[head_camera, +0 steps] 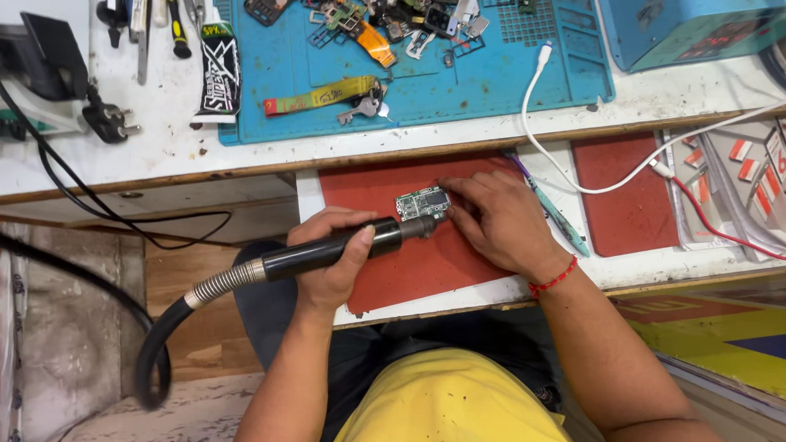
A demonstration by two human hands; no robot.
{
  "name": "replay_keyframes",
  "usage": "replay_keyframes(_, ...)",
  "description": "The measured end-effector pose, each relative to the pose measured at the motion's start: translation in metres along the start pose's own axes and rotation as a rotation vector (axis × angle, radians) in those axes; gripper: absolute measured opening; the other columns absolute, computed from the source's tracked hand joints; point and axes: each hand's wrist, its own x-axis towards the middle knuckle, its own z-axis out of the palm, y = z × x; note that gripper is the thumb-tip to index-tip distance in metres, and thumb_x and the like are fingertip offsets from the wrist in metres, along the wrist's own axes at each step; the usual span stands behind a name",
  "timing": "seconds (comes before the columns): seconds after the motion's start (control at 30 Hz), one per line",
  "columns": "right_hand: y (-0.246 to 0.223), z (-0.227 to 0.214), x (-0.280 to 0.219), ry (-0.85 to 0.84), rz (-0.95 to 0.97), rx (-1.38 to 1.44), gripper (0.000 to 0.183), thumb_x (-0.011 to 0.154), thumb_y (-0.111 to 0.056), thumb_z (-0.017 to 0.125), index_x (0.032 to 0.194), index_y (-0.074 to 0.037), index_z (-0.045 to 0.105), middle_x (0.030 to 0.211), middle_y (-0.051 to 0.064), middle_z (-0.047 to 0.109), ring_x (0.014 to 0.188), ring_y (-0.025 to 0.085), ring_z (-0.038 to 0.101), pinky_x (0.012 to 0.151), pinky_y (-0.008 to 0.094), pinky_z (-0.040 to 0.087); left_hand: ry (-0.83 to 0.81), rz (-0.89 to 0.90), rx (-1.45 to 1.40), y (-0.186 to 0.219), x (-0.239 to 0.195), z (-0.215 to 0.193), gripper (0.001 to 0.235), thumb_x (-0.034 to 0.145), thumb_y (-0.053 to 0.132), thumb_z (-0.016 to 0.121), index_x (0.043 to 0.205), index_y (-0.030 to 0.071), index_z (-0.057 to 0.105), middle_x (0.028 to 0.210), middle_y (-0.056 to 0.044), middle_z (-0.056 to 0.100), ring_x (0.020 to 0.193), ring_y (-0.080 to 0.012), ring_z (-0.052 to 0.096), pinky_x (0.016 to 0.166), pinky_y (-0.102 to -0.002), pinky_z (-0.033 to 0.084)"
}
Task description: The person uses a hot air gun to heat a small circuit board placed on a red mat. They then use a pen-like tool to scrape and clean the surface of the board. The person briefly handles a smartphone and a phone case before returning to the circuit board work.
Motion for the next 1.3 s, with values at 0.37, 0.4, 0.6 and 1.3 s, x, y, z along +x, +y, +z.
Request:
replay_keyframes(0.37,0.007,0.003,-0.01,-0.059,-0.01,-0.013,0.033,0.093,-0.013,0.074,0.125,-0.008,0.071,0.089,0.011,0.064,0.086,0.034,0.06,0.082,0.046,0.048,0.056,-0.16,-0.029,-0.008,-0.011,0.004,0.017,0.096,0.016,0.075,0.102,0.0,0.076,0.092,-0.006,0.074,0.082,-0.0127,0.067,0.078,-0.026,0.056)
replay_keyframes(0.4,0.007,0.003,-0.005,-0.041,-0.03,-0.025,0.033,0.093,-0.013,0.075,0.125,-0.008,0.071,0.089,0.01,0.064,0.086,0.033,0.06,0.084,0.046,0.049,0.032,-0.141,-0.062,-0.008,-0.006,0.001,0.016,0.096,0.016,0.074,0.102,0.0,0.075,0.093,-0.007,0.075,0.084,-0.0129,0.069,0.079,-0.026,0.057)
replay_keyframes(0.6,-0.001,0.0,-0.003,-0.057,-0.001,-0.04,0.034,0.09,-0.013,0.076,0.123,-0.007,0.071,0.085,0.01,0.063,0.084,0.033,0.059,0.078,0.045,0.048,0.068,-0.047,-0.105,0.004,0.002,0.003,0.02,0.098,0.018,0.074,0.106,0.0,0.073,0.103,-0.009,0.076,0.094,-0.0144,0.072,0.086,-0.028,0.059)
replay_keyframes(1.3,-0.002,-0.002,-0.001,-0.058,-0.029,-0.054,0.044,0.09,-0.015,0.074,0.134,-0.006,0.068,0.084,0.011,0.06,0.083,0.034,0.056,0.077,0.046,0.046,0.066,0.007,-0.042,0.001,0.001,0.004,0.023,0.098,0.022,0.075,0.107,0.002,0.073,0.101,-0.01,0.076,0.092,-0.0173,0.073,0.086,-0.029,0.059)
